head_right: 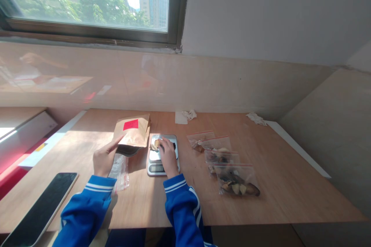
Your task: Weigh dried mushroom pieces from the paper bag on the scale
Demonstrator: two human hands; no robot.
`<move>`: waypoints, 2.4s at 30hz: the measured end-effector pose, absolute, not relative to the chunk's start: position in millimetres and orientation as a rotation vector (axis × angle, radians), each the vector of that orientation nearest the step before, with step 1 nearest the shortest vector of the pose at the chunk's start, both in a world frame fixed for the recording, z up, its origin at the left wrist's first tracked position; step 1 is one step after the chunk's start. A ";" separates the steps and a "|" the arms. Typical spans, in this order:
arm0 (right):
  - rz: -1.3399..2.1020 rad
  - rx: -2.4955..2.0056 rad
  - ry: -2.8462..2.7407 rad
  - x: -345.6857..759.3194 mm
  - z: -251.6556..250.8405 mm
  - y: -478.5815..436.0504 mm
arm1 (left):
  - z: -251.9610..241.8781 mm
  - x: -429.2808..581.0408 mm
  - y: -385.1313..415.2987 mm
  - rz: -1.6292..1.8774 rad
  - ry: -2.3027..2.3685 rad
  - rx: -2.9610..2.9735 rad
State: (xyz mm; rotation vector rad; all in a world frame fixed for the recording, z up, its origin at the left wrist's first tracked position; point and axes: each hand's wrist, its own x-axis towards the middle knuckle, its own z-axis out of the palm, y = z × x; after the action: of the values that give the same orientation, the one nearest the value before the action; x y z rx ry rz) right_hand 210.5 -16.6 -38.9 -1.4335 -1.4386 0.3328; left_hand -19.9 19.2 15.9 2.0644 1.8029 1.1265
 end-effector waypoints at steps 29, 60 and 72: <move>0.288 -1.741 -1.477 237.0 -33.8 12.7 | 22.1 -22.9 16.9 1.126 1.795 2.098; 0.586 -1.483 -1.343 265.0 -47.7 15.6 | 31.1 -22.9 14.9 1.054 1.857 2.063; 0.203 -1.734 -1.628 254.9 -23.5 15.5 | 32.5 -23.0 13.7 1.044 1.839 2.058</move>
State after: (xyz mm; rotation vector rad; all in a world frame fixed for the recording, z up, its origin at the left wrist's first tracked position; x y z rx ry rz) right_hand 254.9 15.5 -23.5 -1.7344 -1.6285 0.2029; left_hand -23.0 13.7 32.5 2.0584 1.8388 1.0436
